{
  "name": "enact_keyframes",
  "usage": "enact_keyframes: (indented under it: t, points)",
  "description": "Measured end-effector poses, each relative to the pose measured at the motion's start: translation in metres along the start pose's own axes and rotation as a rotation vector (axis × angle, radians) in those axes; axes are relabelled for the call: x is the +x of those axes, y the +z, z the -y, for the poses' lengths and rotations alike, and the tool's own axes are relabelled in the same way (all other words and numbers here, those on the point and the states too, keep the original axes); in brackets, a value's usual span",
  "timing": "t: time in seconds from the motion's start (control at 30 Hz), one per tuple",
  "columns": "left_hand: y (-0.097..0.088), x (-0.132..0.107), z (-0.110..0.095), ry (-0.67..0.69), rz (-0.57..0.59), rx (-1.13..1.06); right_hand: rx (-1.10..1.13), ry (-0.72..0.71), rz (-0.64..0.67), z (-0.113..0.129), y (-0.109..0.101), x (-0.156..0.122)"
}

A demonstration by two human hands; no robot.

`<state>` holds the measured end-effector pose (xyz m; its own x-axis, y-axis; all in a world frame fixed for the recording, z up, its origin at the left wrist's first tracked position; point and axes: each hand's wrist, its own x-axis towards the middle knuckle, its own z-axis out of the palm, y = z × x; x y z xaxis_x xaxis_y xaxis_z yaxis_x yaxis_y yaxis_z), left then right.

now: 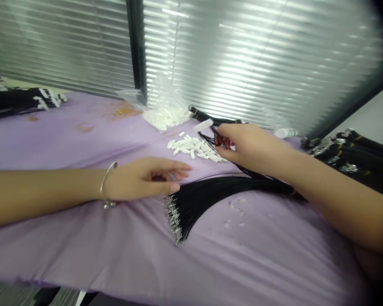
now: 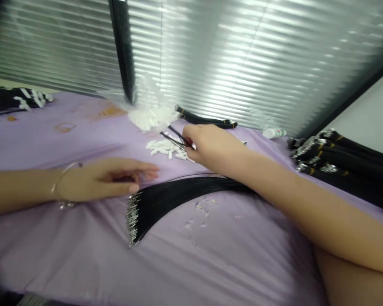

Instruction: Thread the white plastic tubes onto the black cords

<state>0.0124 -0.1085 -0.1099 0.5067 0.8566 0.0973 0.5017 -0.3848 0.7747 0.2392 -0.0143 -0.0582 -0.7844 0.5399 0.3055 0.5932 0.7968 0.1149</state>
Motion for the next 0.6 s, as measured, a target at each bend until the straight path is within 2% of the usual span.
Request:
enact_keyframes:
  t: [0.07,0.13,0.27,0.33,0.4,0.47,0.53,0.6]
  points:
    - [0.000,-0.004,0.000,0.168,0.071,0.221,0.064,0.023,-0.020,-0.005,-0.010,-0.004]
    - [-0.001,-0.006,-0.001,0.293,0.137,0.337,0.154,-0.023,0.005,-0.005,-0.015,-0.010]
    - [-0.002,-0.008,-0.002,0.338,0.199,0.456,0.273,-0.100,0.157,-0.003,-0.021,-0.018]
    - [-0.002,-0.009,-0.004,0.349,0.203,0.531,0.366,-0.117,0.226,-0.012,-0.032,-0.020]
    - [-0.003,-0.010,-0.005,0.370,0.207,0.600,0.471,-0.086,0.237,-0.031,-0.048,-0.023]
    - [-0.003,-0.011,-0.006,0.392,0.203,0.644,0.503,0.025,0.225,-0.059,-0.065,-0.027]
    - [-0.004,-0.011,-0.006,0.412,0.179,0.653,0.455,0.183,0.260,-0.092,-0.078,-0.032]
    - [-0.004,-0.010,-0.004,0.439,0.156,0.641,0.345,0.372,0.311,-0.127,-0.081,-0.036]
